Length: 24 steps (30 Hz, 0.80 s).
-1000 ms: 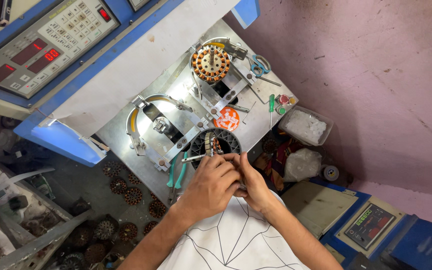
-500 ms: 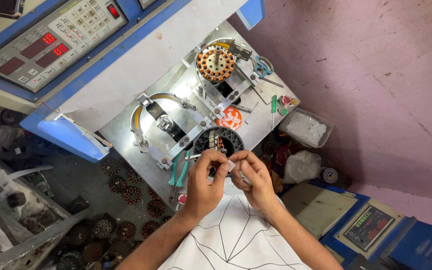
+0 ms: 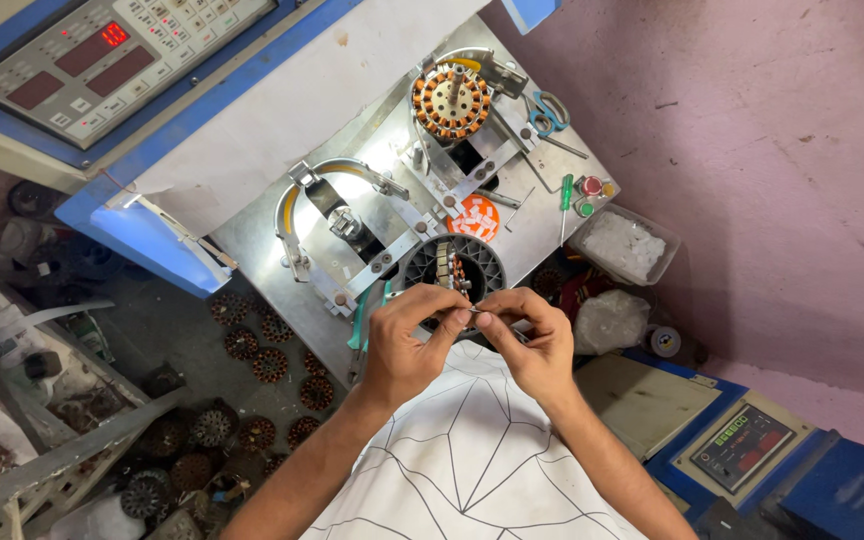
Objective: The person inserts white insulation strips into the slots of a circular metal fan stator by hand while working at a workbench and on the floor.
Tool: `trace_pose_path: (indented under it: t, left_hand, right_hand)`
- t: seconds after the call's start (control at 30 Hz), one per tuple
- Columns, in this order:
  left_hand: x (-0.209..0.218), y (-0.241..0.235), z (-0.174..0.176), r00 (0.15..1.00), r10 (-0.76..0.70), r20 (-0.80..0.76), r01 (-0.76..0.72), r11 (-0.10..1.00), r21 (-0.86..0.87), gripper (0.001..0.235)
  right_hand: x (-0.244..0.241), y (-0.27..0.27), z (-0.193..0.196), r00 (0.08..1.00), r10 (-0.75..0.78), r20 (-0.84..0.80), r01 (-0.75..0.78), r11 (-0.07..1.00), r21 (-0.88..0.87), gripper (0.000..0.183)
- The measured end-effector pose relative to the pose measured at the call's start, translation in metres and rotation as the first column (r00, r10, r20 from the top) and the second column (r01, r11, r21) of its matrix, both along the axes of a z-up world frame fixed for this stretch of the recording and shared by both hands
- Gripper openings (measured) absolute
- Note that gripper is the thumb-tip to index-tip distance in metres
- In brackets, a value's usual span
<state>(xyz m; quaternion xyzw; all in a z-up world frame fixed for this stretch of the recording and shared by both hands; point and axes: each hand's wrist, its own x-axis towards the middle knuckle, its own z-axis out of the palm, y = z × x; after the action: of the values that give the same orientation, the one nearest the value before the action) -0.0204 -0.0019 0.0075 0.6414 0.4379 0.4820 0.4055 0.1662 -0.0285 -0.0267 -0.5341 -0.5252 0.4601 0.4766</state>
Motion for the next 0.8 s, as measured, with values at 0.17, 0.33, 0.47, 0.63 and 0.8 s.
trace_pose_path:
  t: [0.17,0.33,0.47,0.63,0.8]
  left_hand:
    - [0.001,-0.008,-0.005,0.999,0.048,0.005,-0.049,0.986,0.158,0.008]
    - [-0.001,-0.007,-0.021,0.998,0.049,-0.049,-0.035,0.963,0.266,0.01]
    - [-0.006,0.002,-0.031,0.994,-0.014,-0.107,0.047,0.949,0.312,0.014]
    - [-0.013,0.028,-0.043,0.981,-0.137,-0.134,0.142,0.99,0.026,0.101]
    - [-0.009,0.03,-0.06,0.97,-0.211,-0.12,0.188,0.966,-0.18,0.118]
  right_hand:
    - [-0.001,0.007,0.015,0.98,0.117,0.162,-0.147,0.971,0.191,0.009]
    - [-0.006,0.016,0.036,0.929,0.109,0.353,-0.179,0.968,0.174,0.02]
    - [-0.008,0.026,0.045,0.893,0.131,0.431,-0.206,0.97,0.131,0.021]
    - [-0.005,0.048,0.039,0.902,0.07,0.427,-0.076,0.997,-0.005,0.022]
    - [-0.009,0.057,0.025,0.88,0.06,0.471,-0.083,0.996,0.028,0.019]
